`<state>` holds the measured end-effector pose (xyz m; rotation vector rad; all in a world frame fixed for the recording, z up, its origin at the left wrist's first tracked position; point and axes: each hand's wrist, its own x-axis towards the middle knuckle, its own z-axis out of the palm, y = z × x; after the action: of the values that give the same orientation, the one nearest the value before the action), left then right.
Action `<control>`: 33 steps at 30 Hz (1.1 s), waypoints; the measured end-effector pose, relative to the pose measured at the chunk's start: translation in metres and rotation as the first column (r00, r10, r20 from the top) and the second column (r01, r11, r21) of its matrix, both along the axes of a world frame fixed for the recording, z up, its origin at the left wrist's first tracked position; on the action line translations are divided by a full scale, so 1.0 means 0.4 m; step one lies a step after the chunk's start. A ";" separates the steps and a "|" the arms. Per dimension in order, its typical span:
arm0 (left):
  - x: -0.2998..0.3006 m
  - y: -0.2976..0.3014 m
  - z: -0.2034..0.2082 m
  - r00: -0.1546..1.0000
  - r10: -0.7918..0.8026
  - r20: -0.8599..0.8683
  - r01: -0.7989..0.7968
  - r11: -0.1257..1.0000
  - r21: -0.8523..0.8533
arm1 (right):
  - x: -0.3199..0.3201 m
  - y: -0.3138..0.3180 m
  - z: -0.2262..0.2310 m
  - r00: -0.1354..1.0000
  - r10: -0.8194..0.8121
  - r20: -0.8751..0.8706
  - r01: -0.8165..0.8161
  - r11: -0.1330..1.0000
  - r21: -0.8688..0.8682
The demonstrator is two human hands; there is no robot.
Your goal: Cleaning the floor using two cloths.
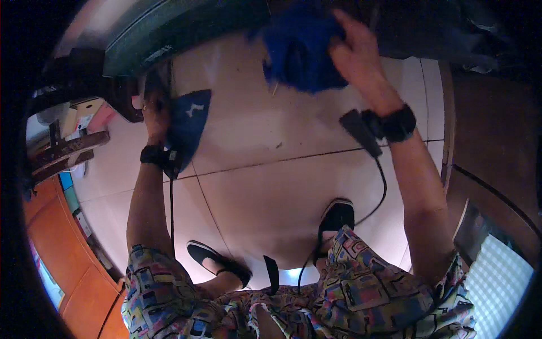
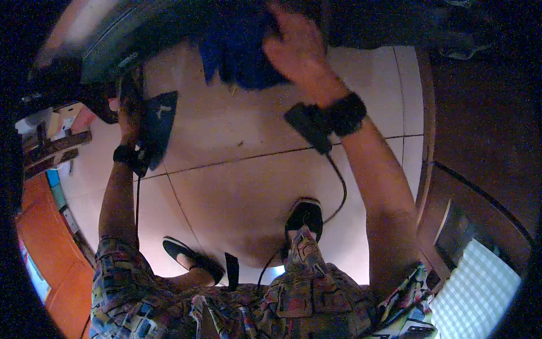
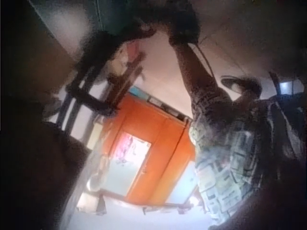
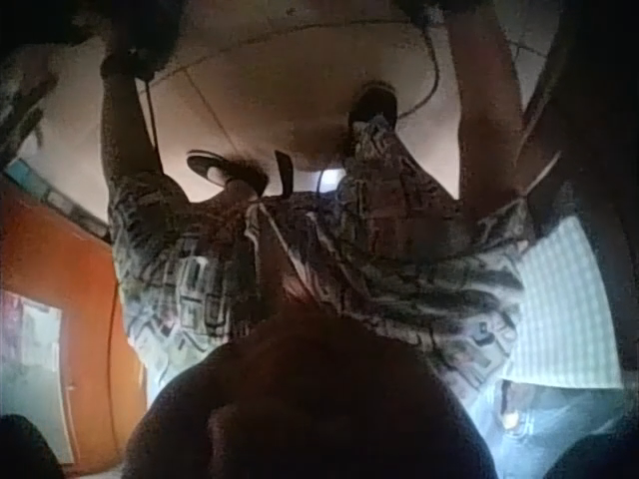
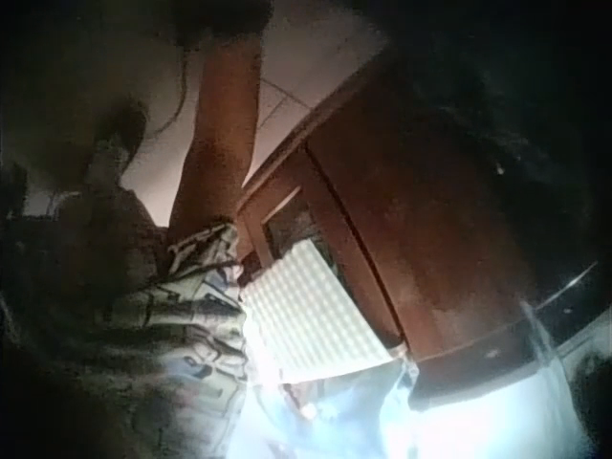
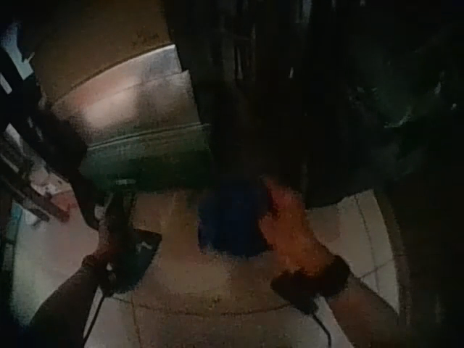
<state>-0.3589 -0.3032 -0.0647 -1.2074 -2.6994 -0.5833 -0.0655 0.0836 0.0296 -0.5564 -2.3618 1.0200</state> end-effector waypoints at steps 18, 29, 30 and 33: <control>0.023 -0.014 -0.045 0.997 0.069 0.024 -0.070 0.997 0.020 | 0.056 -0.122 -0.035 0.979 0.205 -0.003 -0.193 0.917 -0.350; 0.222 0.162 0.073 0.932 -0.003 -0.361 0.001 1.000 -0.005 | 0.089 -0.064 -0.093 0.918 -0.048 0.393 -0.088 0.943 0.322; 0.260 0.186 0.082 0.991 -0.126 -0.055 0.131 0.985 0.109 | 0.097 -0.068 -0.097 0.916 -0.055 0.398 -0.086 0.941 0.326; 0.355 0.236 0.153 0.836 -0.480 0.265 0.482 0.874 0.062 | 0.100 -0.095 -0.069 0.887 -0.042 0.461 -0.126 0.936 0.329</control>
<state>-0.2168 -0.2089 -0.0035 -1.9680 -2.5916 -0.8563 -0.0254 0.0455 0.0019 -0.6658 -2.9010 0.4866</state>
